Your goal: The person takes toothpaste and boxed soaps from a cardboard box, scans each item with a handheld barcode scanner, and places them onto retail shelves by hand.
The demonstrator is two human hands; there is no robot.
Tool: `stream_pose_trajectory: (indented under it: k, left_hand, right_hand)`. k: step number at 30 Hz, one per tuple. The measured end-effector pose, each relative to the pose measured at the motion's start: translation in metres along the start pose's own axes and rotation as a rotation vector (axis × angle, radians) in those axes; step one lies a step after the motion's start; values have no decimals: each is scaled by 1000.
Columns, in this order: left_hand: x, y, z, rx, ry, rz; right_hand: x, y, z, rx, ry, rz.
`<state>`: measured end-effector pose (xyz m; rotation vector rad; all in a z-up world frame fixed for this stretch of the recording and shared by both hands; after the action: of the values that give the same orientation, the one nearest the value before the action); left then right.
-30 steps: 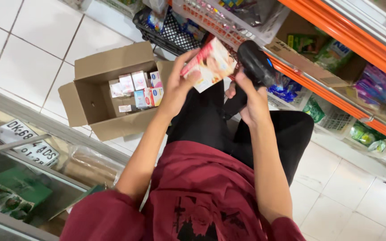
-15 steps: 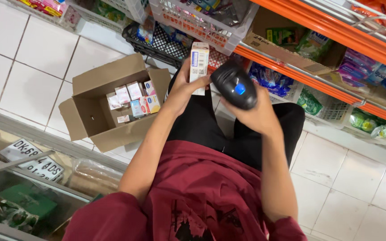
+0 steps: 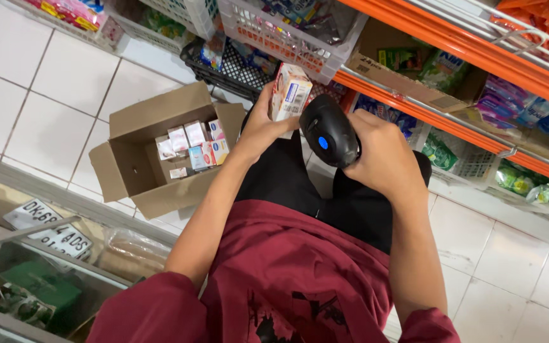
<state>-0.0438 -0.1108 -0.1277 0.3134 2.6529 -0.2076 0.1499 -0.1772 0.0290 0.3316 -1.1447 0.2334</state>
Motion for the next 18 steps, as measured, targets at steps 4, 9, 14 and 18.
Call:
stream_pose_trajectory:
  k: [4, 9, 14, 18]
  left_hand:
    - [-17, -15, -31, -187, 150, 48]
    - [-41, -35, -65, -663, 1064, 60]
    - [-60, -31, -88, -681, 989, 193]
    - [-59, -23, -124, -684, 641, 251]
  right_hand:
    - [-2, 1, -20, -52, 86, -149]
    - [-38, 6, -39, -302, 930, -195]
    - [-61, 14, -44, -270, 953, -279]
    - [-64, 19, -55, -337, 994, -417]
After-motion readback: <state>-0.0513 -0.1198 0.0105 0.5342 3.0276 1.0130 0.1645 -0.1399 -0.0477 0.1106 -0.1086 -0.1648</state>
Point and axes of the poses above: each hand's wrist, its own y-axis towards the middle knuckle, its own x-axis out of the back of the hand, z = x × y, the point moved 4 cm from there along y, towards the middle knuckle, and after that the axes turned 12 degrees about -y, right-handed, at the moved point
